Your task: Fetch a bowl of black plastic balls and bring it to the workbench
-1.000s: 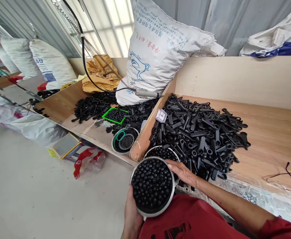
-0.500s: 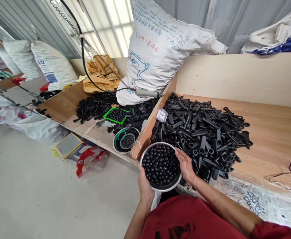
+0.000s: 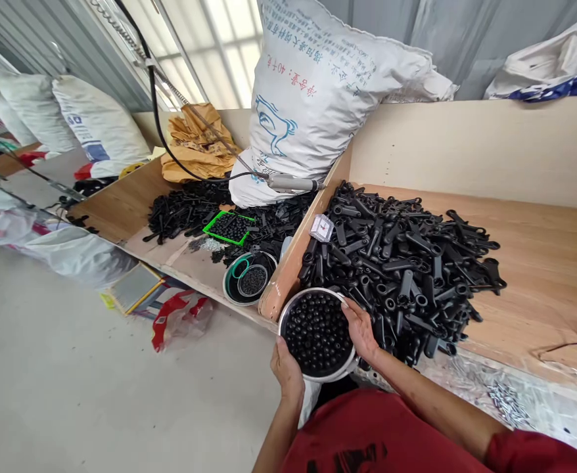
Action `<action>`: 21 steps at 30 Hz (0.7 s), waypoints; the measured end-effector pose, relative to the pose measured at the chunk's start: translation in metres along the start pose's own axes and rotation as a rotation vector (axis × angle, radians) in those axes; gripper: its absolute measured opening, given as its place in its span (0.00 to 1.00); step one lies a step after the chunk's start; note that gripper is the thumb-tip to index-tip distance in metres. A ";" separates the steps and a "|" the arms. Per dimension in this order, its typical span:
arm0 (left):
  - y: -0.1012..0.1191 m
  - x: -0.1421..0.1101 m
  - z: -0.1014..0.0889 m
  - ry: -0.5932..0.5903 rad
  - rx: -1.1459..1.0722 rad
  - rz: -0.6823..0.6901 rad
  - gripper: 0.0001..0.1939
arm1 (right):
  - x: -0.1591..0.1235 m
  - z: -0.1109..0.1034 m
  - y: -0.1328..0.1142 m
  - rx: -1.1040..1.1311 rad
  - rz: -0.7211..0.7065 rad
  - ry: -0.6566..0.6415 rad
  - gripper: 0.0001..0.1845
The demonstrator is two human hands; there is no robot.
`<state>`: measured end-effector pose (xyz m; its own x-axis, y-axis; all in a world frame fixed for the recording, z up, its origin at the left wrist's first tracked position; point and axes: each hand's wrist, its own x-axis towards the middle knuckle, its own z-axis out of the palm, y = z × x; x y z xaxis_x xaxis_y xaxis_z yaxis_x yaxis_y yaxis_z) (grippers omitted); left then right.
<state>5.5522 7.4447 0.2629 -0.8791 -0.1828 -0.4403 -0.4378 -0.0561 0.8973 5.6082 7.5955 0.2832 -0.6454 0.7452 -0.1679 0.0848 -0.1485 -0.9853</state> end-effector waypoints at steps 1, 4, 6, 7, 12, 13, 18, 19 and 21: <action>-0.001 0.003 -0.001 0.006 0.004 0.006 0.12 | 0.002 0.002 0.002 -0.004 -0.002 0.001 0.30; -0.001 0.009 0.000 0.024 -0.006 0.004 0.12 | 0.006 0.006 0.005 -0.014 -0.008 -0.007 0.26; 0.000 0.011 0.002 0.049 -0.016 -0.013 0.12 | 0.009 0.008 0.005 -0.018 -0.013 -0.015 0.25; 0.001 0.011 0.003 0.063 -0.022 -0.024 0.12 | 0.010 0.009 0.005 -0.018 -0.015 -0.021 0.25; 0.018 0.001 0.002 0.148 -0.045 -0.124 0.12 | 0.011 0.012 0.003 -0.016 -0.011 -0.071 0.29; 0.024 -0.002 0.002 0.153 -0.051 -0.147 0.13 | 0.010 0.012 0.003 -0.016 -0.011 -0.086 0.30; 0.054 -0.018 0.001 0.092 -0.145 -0.228 0.22 | 0.005 0.001 0.001 -0.034 -0.017 -0.111 0.33; 0.056 -0.020 -0.002 0.106 -0.152 -0.235 0.22 | 0.002 -0.006 -0.001 -0.043 -0.026 -0.103 0.33; 0.052 -0.021 -0.016 0.146 -0.146 -0.229 0.21 | -0.009 -0.026 -0.007 -0.067 -0.050 -0.080 0.33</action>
<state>5.5506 7.4298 0.3196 -0.7197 -0.2873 -0.6320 -0.5803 -0.2509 0.7748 5.6333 7.6070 0.2902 -0.7083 0.6959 -0.1181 0.0999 -0.0667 -0.9928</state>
